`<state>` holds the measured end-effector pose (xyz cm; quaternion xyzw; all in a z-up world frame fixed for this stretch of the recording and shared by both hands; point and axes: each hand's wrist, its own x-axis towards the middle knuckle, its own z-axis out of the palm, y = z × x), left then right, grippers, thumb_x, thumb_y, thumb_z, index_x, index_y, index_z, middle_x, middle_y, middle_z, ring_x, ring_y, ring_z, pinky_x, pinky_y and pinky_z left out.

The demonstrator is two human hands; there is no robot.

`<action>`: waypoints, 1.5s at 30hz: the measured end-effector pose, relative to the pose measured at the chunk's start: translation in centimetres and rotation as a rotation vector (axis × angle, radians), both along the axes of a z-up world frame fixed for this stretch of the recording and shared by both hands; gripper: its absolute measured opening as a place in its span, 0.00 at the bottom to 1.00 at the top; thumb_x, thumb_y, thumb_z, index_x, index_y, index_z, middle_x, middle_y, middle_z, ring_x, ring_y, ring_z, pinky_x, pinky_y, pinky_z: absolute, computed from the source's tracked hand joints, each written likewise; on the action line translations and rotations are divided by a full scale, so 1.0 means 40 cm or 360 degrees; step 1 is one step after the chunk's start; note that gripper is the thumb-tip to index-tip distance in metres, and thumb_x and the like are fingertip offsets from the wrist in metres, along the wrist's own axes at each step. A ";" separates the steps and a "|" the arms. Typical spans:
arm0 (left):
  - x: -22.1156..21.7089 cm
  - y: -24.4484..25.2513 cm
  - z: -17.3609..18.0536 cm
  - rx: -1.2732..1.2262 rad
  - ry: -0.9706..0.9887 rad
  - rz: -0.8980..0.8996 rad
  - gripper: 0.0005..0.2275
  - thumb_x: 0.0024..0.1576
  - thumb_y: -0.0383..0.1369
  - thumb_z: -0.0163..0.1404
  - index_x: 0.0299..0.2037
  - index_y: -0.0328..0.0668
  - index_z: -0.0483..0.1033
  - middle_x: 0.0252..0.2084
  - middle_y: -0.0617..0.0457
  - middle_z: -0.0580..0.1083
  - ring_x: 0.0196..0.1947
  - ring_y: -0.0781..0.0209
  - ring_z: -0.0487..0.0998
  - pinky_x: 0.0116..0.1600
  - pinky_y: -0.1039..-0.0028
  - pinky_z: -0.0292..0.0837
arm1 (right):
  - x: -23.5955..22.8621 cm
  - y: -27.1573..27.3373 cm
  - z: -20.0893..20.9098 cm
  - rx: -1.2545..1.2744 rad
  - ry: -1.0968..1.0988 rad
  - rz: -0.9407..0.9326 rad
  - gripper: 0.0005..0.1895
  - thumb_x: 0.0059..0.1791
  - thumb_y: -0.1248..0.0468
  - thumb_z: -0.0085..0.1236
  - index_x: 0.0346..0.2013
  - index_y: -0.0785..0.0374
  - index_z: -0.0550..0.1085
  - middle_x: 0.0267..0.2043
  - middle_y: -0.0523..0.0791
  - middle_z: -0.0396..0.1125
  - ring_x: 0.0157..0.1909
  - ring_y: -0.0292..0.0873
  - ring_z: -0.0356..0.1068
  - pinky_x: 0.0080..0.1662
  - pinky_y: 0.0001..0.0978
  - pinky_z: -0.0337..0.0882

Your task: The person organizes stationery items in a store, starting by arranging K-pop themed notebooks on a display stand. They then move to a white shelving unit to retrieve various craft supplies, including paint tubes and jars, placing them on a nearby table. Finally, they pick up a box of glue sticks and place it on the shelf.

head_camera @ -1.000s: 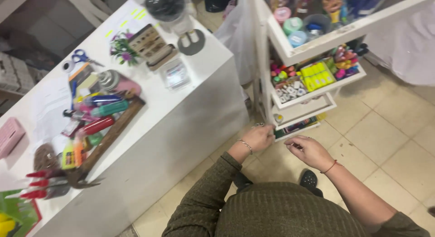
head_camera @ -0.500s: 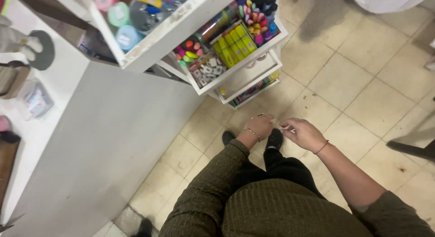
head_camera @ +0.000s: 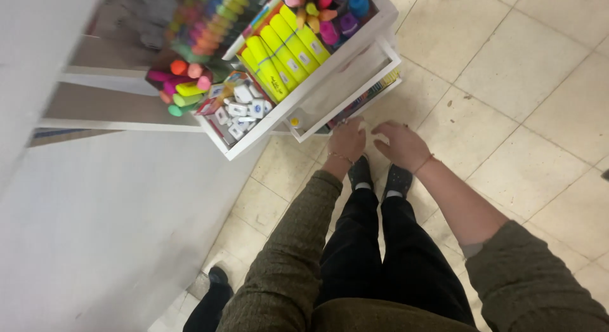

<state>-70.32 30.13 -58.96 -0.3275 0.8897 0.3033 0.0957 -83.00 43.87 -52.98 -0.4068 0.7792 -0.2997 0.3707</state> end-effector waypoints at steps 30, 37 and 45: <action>-0.250 -0.232 -0.173 -0.0083 0.0385 0.0445 0.27 0.60 0.55 0.53 0.58 0.40 0.76 0.56 0.36 0.78 0.56 0.38 0.77 0.60 0.59 0.72 | -0.170 -0.124 -0.262 -0.0400 0.0111 -0.0677 0.56 0.38 0.59 0.78 0.72 0.70 0.54 0.61 0.54 0.64 0.61 0.58 0.67 0.59 0.45 0.70; -0.389 -0.310 -0.365 0.0105 0.0078 0.0210 0.24 0.58 0.56 0.46 0.57 0.57 0.80 0.58 0.54 0.80 0.58 0.50 0.79 0.63 0.64 0.72 | -0.123 -0.042 -0.255 -0.0437 -0.0191 -0.0725 0.44 0.39 0.58 0.79 0.63 0.65 0.64 0.58 0.52 0.67 0.61 0.52 0.71 0.60 0.40 0.72; -0.309 -0.213 -0.175 -0.0243 0.0117 0.0695 0.26 0.57 0.57 0.55 0.52 0.44 0.79 0.52 0.45 0.81 0.55 0.49 0.81 0.62 0.64 0.77 | -0.005 0.105 -0.164 -0.0446 -0.0234 -0.0514 0.42 0.37 0.58 0.76 0.62 0.65 0.67 0.56 0.53 0.69 0.58 0.54 0.71 0.57 0.40 0.72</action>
